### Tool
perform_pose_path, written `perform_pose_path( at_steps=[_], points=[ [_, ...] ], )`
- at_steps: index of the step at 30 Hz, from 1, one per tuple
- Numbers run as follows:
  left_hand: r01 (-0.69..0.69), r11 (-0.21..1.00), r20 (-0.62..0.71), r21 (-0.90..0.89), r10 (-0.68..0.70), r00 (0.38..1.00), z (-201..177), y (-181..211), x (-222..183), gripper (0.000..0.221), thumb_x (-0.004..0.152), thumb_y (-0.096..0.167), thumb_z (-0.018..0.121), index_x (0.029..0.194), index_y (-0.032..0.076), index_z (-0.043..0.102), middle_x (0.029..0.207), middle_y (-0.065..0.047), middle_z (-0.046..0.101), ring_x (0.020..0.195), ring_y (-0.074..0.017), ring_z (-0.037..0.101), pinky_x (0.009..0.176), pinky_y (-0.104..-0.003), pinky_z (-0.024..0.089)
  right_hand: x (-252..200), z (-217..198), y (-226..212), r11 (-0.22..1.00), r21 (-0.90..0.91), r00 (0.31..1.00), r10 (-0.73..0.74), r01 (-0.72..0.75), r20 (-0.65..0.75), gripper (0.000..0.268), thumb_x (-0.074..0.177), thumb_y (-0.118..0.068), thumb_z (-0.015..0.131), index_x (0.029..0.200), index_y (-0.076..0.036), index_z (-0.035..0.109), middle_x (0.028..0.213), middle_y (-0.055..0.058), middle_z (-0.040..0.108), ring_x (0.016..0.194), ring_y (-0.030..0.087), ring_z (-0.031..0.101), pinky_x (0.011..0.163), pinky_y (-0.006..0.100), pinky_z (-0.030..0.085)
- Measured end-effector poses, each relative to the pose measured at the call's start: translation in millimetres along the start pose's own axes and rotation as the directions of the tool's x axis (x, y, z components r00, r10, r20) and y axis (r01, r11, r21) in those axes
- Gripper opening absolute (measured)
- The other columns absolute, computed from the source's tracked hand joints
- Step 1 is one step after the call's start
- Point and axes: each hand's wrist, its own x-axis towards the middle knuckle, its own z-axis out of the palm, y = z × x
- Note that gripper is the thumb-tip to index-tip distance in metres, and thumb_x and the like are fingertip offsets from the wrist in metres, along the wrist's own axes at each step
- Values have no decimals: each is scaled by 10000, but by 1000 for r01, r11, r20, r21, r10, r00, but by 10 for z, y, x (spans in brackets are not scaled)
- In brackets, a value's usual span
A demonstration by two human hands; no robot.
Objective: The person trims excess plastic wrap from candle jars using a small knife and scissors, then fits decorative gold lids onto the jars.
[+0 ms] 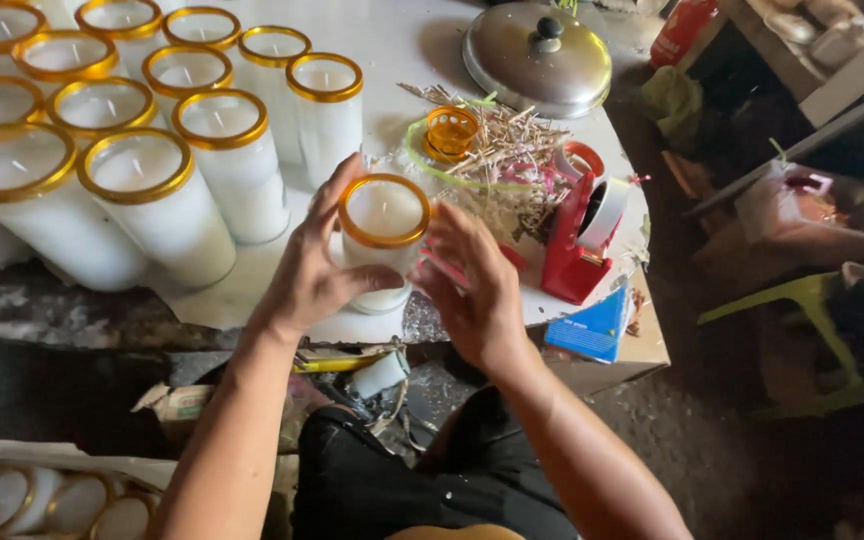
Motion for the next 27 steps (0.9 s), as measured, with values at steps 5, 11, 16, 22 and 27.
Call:
perform_pose_path(
  at_steps=[5,11,16,22,27],
  points=[
    [20,985,37,-170,-14,999,-101,-103,-49,1223,717,103,933,1638,17,133,1530,-299,440,1402,-436,461,1168,-544,403,-251,1,174,997,31,998,65,-64,-13,603,920,-47,770,1452,29,498,1222,190,673,1083,329,716,934,451,597],
    [24,943,-47,332,-9,999,29,316,23,1053,820,472,826,1563,-19,264,1496,-282,498,1401,-362,508,1196,-424,400,-387,-324,517,764,-645,979,130,4,160,448,900,-198,720,1309,-36,639,1254,172,664,1140,390,614,935,514,497],
    [38,984,30,175,-44,999,-189,232,200,954,798,255,885,1542,8,340,1437,-202,591,1345,-280,566,1106,-380,492,-487,-423,601,677,-733,911,339,-63,235,577,894,-358,745,1380,-77,611,1204,166,650,986,440,597,822,528,503],
    [-36,873,239,487,-94,966,-93,531,414,995,762,298,909,1510,-86,374,1544,-303,460,1447,-391,441,1203,-442,337,-321,-393,586,680,-732,947,261,-44,185,470,857,-338,803,1232,-102,647,1316,168,604,988,405,574,781,513,487],
    [-110,799,328,591,-114,938,-72,640,553,892,699,108,906,1462,-57,474,1406,-241,622,1273,-369,603,1112,-421,436,-162,-292,737,616,-786,831,463,-51,308,498,820,-406,843,1124,-103,591,1026,174,594,921,412,632,719,564,537]
  ],
)
